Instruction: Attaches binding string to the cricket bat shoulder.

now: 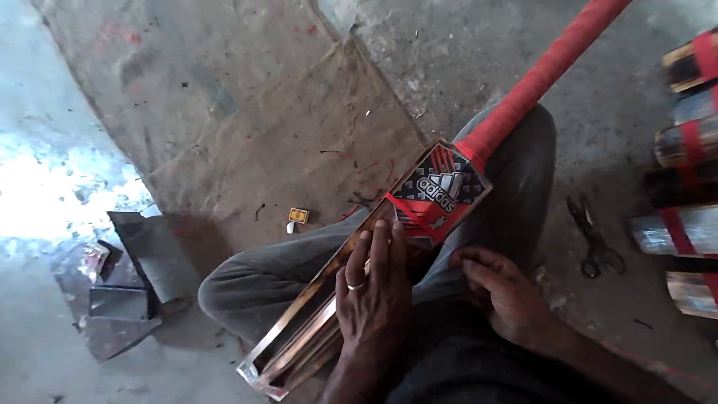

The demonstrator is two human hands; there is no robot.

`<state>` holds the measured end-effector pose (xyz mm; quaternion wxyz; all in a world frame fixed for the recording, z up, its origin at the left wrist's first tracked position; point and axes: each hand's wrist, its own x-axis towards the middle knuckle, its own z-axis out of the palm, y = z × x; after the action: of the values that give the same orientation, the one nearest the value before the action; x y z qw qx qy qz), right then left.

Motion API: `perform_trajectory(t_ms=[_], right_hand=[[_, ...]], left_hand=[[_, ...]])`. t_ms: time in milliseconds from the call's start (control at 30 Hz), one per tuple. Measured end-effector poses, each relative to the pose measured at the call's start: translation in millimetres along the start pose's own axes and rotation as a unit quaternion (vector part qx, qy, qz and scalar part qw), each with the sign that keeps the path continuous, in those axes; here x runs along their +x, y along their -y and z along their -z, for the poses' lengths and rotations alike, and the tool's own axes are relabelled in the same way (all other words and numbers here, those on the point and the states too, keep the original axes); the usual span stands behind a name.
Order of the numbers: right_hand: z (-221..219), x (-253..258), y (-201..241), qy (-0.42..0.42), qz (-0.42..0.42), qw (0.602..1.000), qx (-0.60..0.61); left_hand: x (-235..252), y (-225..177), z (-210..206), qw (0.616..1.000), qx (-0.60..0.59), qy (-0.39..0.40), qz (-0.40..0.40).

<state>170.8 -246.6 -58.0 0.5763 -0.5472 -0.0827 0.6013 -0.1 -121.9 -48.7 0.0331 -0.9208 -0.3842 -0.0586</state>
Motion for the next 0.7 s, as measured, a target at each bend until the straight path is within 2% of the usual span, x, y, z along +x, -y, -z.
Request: perform_trajectory(t_ms=[333, 467, 567, 700], right_hand=[[10.4, 11.1, -9.0, 0.040, -0.023, 0.998, 0.046], [-1.0, 10.4, 4.9, 0.091, 0.015, 0.994, 0.050], [-16.8, 11.9, 20.7, 0.117, 0.041, 0.991, 0.045], [-31.8, 26.4, 29.6, 0.117, 0.060, 0.991, 0.031]], left_hand=[[16.3, 6.9, 18.5, 0.996, -0.065, 0.048, -0.025], [30.9, 28.7, 40.7, 0.976, -0.182, 0.111, -0.046], [41.6, 49.9, 53.9, 0.915, -0.347, 0.202, -0.036], [52.8, 73.6, 47.6, 0.772, -0.542, 0.332, 0.031]])
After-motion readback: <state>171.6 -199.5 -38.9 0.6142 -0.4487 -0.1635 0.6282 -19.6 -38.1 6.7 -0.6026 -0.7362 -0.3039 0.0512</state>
